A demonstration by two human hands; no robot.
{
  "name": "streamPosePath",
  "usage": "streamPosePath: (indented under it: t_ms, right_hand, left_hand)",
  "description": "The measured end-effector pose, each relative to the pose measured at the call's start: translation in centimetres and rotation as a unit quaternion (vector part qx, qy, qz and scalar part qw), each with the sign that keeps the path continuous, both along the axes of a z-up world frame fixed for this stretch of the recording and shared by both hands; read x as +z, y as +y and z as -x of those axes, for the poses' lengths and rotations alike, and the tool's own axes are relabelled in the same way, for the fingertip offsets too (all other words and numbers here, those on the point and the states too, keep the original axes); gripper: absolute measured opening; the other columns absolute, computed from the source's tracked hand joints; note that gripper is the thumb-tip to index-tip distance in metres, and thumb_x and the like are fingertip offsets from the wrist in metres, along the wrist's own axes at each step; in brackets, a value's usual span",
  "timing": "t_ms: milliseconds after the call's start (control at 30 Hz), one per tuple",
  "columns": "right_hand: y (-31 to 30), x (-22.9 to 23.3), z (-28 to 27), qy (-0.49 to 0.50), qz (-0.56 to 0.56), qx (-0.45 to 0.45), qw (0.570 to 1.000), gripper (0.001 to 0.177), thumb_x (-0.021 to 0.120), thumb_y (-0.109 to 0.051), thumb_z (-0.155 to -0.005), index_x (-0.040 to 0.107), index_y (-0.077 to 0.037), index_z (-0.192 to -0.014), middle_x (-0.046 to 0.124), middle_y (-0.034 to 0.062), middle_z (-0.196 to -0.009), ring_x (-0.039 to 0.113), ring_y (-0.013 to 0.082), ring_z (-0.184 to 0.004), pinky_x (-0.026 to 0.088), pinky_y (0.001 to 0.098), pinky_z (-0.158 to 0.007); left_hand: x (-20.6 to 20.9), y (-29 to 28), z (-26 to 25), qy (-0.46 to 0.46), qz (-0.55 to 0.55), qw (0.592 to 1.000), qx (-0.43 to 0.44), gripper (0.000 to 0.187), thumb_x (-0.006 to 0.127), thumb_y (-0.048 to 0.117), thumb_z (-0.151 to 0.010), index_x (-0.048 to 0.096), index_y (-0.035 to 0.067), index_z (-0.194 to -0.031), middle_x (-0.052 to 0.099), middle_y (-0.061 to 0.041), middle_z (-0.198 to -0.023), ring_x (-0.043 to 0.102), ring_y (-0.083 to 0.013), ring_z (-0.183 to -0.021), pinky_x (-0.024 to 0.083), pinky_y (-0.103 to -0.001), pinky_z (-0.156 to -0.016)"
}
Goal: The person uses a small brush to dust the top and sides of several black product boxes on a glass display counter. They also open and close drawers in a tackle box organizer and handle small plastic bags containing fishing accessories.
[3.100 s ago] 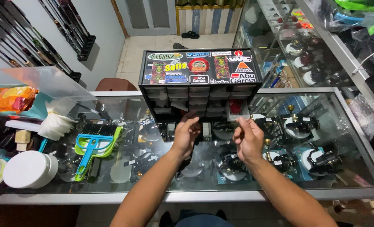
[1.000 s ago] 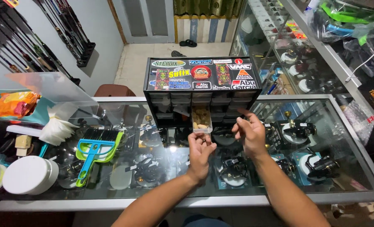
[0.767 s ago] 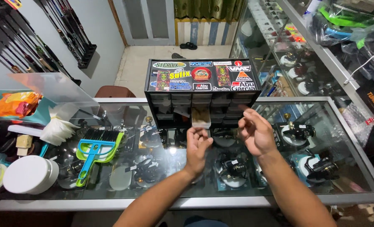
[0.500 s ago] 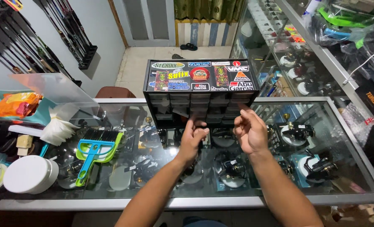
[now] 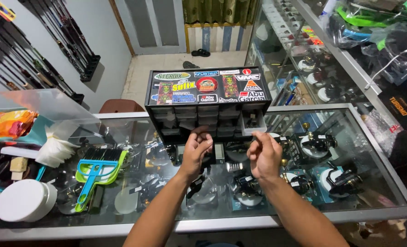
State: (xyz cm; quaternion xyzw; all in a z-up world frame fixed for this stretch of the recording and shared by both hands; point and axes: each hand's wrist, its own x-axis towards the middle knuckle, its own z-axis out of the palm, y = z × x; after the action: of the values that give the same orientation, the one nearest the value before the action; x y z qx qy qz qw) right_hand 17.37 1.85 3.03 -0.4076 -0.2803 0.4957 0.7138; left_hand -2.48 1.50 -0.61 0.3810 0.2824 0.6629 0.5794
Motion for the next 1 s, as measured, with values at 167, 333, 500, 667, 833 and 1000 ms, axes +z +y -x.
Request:
streamPosePath:
  t_ms: [167,333,500,667,833,1000]
  right_hand:
    - [-0.2,0.2,0.2,-0.003,-0.009,-0.002,1.000,0.018,0.069,-0.016,-0.092,0.069,0.001,-0.088,0.047,0.0128,-0.043,0.039,0.0160,-0.028,0.036,0.0276,-0.032]
    - [0.9,-0.2,0.0,-0.015,-0.010,0.004,1.000,0.018,0.070,-0.018,-0.093,0.070,-0.001,-0.096,0.049,0.0114,-0.046,0.042,0.0146,-0.030,0.037,0.0257,-0.034]
    - [1.6,0.1,-0.2,-0.032,-0.022,0.028,0.999,0.028,0.068,-0.019,-0.096,0.067,-0.002,-0.119,0.054,0.0098,-0.052,0.048,0.0128,-0.036,0.042,0.0220,-0.038]
    - [1.4,0.5,-0.2,-0.062,-0.036,0.086,0.994,0.047,0.069,-0.019,-0.094,0.059,0.000,-0.136,0.060,0.0130,-0.058,0.055,0.0149,-0.039,0.046,0.0217,-0.038]
    - [1.8,0.3,-0.4,-0.076,-0.038,0.125,0.989,0.051,0.069,-0.021,-0.093,0.058,-0.006,-0.141,0.064,0.0152,-0.062,0.058,0.0157,-0.039,0.045,0.0207,-0.036]
    - [2.4,-0.9,-1.0,-0.078,-0.035,0.123,0.989,0.042,0.069,-0.022,-0.093,0.063,-0.006,-0.132,0.062,0.0153,-0.060,0.056,0.0162,-0.038,0.041,0.0216,-0.034]
  left_hand:
    - [1.5,-0.8,0.1,-0.033,-0.027,0.997,-0.058,0.073,0.068,0.013,-0.091,0.033,0.003,-0.154,0.056,-0.012,-0.108,0.060,-0.0141,-0.082,0.052,-0.025,-0.073]
    - [1.9,-0.5,0.4,-0.115,-0.069,0.984,-0.120,0.080,0.063,0.013,-0.091,0.024,0.006,-0.160,0.056,-0.013,-0.113,0.060,-0.0159,-0.086,0.053,-0.026,-0.075]
    - [1.9,-0.1,0.3,-0.174,-0.091,0.966,-0.165,0.084,0.063,0.014,-0.091,0.018,0.006,-0.161,0.055,-0.014,-0.116,0.060,-0.0170,-0.087,0.052,-0.028,-0.076]
    - [1.6,-0.9,-0.3,-0.172,-0.085,0.970,-0.146,0.073,0.061,0.013,-0.089,0.030,0.006,-0.155,0.055,-0.014,-0.109,0.059,-0.0176,-0.081,0.050,-0.029,-0.073]
    - [1.1,-2.7,-1.6,-0.191,-0.082,0.973,-0.100,0.064,0.063,0.011,-0.087,0.038,0.006,-0.146,0.053,-0.015,-0.098,0.057,-0.0189,-0.074,0.048,-0.029,-0.069]
    - [1.9,-5.2,-3.4,-0.187,-0.072,0.979,-0.033,0.057,0.065,0.009,-0.086,0.042,0.004,-0.137,0.053,-0.012,-0.086,0.053,-0.0165,-0.065,0.045,-0.027,-0.063]
